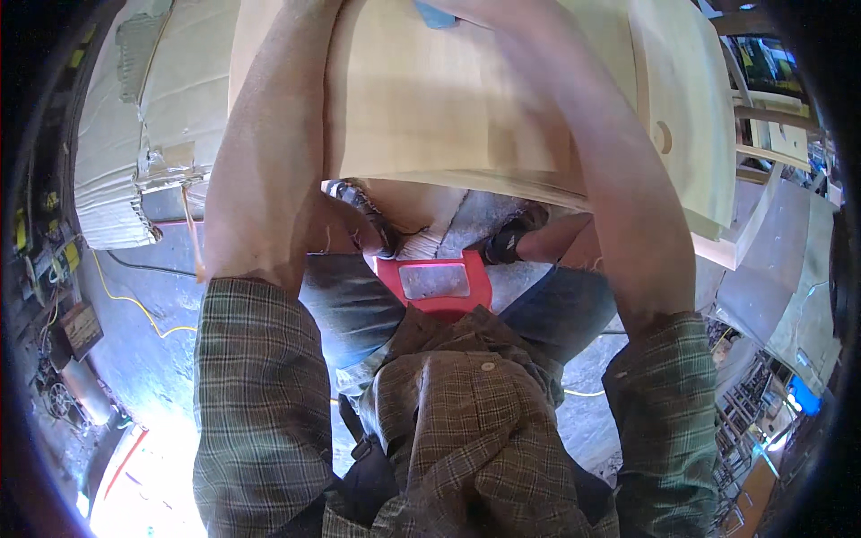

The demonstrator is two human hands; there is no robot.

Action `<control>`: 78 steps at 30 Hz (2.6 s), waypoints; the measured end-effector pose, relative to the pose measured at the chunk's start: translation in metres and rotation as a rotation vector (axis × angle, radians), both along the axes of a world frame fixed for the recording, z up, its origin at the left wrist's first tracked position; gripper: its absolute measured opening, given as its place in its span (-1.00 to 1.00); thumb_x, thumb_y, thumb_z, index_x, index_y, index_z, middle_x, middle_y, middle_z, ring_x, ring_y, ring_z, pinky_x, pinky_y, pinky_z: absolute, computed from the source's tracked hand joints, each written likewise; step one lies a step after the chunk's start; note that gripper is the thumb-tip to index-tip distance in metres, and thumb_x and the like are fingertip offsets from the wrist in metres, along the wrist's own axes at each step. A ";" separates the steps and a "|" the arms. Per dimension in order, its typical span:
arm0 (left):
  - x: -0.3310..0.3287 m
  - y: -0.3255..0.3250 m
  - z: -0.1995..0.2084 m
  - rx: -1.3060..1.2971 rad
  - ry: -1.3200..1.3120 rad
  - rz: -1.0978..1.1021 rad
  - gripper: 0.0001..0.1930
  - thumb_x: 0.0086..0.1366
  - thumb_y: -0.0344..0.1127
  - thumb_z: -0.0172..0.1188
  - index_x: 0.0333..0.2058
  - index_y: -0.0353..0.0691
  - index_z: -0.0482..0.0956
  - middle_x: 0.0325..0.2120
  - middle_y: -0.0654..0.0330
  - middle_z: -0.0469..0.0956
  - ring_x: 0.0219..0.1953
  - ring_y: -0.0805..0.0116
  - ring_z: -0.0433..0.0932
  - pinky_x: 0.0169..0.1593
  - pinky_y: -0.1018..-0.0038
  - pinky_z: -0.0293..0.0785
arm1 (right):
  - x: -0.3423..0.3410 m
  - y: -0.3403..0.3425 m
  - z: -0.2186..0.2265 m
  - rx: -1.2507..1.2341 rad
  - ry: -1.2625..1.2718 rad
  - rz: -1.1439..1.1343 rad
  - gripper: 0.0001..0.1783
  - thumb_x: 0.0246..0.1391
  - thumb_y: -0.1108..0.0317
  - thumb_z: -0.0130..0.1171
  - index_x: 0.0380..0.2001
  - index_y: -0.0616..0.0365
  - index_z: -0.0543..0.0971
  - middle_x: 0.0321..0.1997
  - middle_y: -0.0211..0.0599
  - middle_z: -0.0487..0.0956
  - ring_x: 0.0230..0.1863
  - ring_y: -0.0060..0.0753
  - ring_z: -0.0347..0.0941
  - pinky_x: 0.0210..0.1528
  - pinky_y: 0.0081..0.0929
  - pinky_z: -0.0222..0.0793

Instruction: The person sits on the floor and sands the surface of several light-colored wooden boards using a sanding block. They hold each board on their lap, sand the face, flip it to sand the edges, and then move to the next board in the stack.

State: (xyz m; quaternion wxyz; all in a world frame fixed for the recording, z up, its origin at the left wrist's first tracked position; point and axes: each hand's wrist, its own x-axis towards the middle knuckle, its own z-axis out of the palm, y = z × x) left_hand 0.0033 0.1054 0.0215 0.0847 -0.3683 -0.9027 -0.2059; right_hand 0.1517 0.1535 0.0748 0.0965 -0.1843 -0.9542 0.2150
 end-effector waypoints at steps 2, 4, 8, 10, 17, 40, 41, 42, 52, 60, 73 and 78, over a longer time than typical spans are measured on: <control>0.002 0.013 -0.008 0.057 0.012 -0.015 -0.50 0.31 -0.02 -0.08 0.06 -0.25 0.49 0.18 -0.21 0.31 0.30 -0.21 0.15 0.34 -0.20 -0.10 | 0.028 0.017 -0.012 -0.232 0.165 0.162 -0.51 0.33 0.11 -0.10 0.13 0.25 0.47 0.05 0.12 0.56 0.08 -0.09 0.50 0.16 -0.22 0.33; 0.002 0.007 -0.001 0.068 0.019 0.011 -0.50 0.31 -0.03 -0.08 0.05 -0.26 0.50 0.18 -0.22 0.31 0.30 -0.22 0.15 0.34 -0.21 -0.11 | 0.052 0.014 0.027 -0.320 0.076 -0.174 -0.55 0.35 0.11 -0.09 0.08 0.20 0.53 0.07 0.03 0.56 0.09 -0.17 0.49 0.18 -0.29 0.33; 0.004 0.007 0.001 0.059 0.013 0.012 -0.50 0.30 -0.04 -0.08 0.05 -0.27 0.50 0.19 -0.25 0.29 0.31 -0.24 0.13 0.35 -0.21 -0.13 | 0.091 0.010 0.042 -0.054 0.205 0.102 -0.60 0.21 0.32 -0.05 0.05 0.22 0.55 0.06 0.09 0.55 0.07 -0.08 0.49 0.15 -0.31 0.35; 0.002 0.012 -0.004 0.080 0.037 0.013 -0.49 0.30 -0.04 -0.08 0.05 -0.27 0.50 0.19 -0.25 0.29 0.31 -0.24 0.13 0.36 -0.21 -0.13 | 0.101 0.014 -0.008 0.367 0.084 0.265 -0.54 0.17 0.38 -0.03 0.15 0.19 0.45 0.16 -0.01 0.49 0.15 -0.04 0.44 0.19 -0.12 0.28; 0.001 0.014 -0.004 0.085 0.043 0.020 -0.51 0.31 -0.03 -0.07 0.03 -0.25 0.53 0.16 -0.21 0.34 0.28 -0.20 0.20 0.34 -0.19 -0.07 | 0.167 -0.090 -0.003 0.531 -0.286 0.156 -0.36 -0.01 0.40 0.05 0.24 0.07 0.39 0.39 -0.33 0.29 0.33 -0.16 0.28 0.13 -0.09 0.30; -0.009 0.005 -0.013 0.078 0.060 -0.015 -0.58 0.33 -0.07 -0.11 0.00 -0.14 0.54 0.13 -0.11 0.40 0.25 -0.12 0.26 0.31 -0.17 -0.03 | 0.043 0.007 -0.031 0.421 -0.137 0.047 -0.64 0.03 0.45 0.00 -0.07 0.20 0.53 0.10 -0.10 0.45 0.14 -0.12 0.36 0.12 -0.09 0.32; -0.012 0.003 -0.015 0.071 0.062 -0.003 -0.58 0.33 -0.07 -0.11 -0.01 -0.14 0.54 0.13 -0.11 0.41 0.25 -0.11 0.26 0.31 -0.16 -0.02 | 0.062 -0.024 0.000 0.173 -0.491 -0.011 -0.51 0.05 0.42 0.04 0.11 0.12 0.51 0.34 -0.25 0.36 0.35 -0.23 0.26 0.24 -0.07 0.24; -0.009 0.005 -0.014 0.070 0.058 -0.011 -0.59 0.33 -0.07 -0.11 -0.01 -0.14 0.55 0.12 -0.10 0.41 0.24 -0.11 0.26 0.31 -0.16 -0.02 | 0.109 -0.029 -0.049 0.621 0.235 0.163 -0.60 0.02 0.40 0.10 -0.03 0.24 0.55 0.02 -0.17 0.52 0.05 -0.18 0.46 0.05 -0.10 0.39; 0.001 0.000 -0.001 0.054 0.083 0.019 -0.61 0.33 -0.08 -0.09 -0.05 -0.16 0.55 0.08 -0.11 0.43 0.21 -0.12 0.30 0.28 -0.15 0.06 | 0.053 -0.001 -0.031 0.402 0.343 0.010 -0.75 0.07 0.48 -0.06 -0.24 0.29 0.56 -0.22 0.03 0.58 -0.09 0.03 0.49 0.01 -0.11 0.41; -0.002 0.011 -0.012 0.123 0.068 -0.003 -0.63 0.31 -0.10 -0.05 -0.08 -0.18 0.56 0.05 -0.14 0.44 0.18 -0.16 0.32 0.27 -0.16 0.05 | 0.067 0.012 -0.037 0.453 -0.018 0.091 -0.64 0.04 0.47 0.06 -0.04 0.26 0.53 -0.03 -0.14 0.52 -0.08 0.02 0.51 -0.02 -0.10 0.46; 0.007 0.015 -0.006 0.136 0.053 -0.032 -0.62 0.31 -0.11 -0.05 -0.06 -0.21 0.53 0.07 -0.15 0.41 0.23 -0.16 0.25 0.30 -0.18 -0.01 | -0.014 0.067 -0.009 0.325 -0.287 -0.137 -0.72 0.12 0.41 -0.01 -0.13 0.34 0.48 -0.01 0.05 0.49 0.08 0.04 0.34 0.14 -0.17 0.30; -0.002 -0.001 -0.010 0.085 0.058 -0.001 -0.62 0.30 -0.10 -0.04 -0.04 -0.19 0.53 0.07 -0.14 0.41 0.22 -0.15 0.25 0.30 -0.18 0.00 | 0.035 0.009 0.025 0.152 -0.654 -0.002 -0.50 0.08 0.43 0.01 0.14 0.24 0.44 0.27 0.04 0.37 0.27 0.04 0.31 0.22 -0.09 0.29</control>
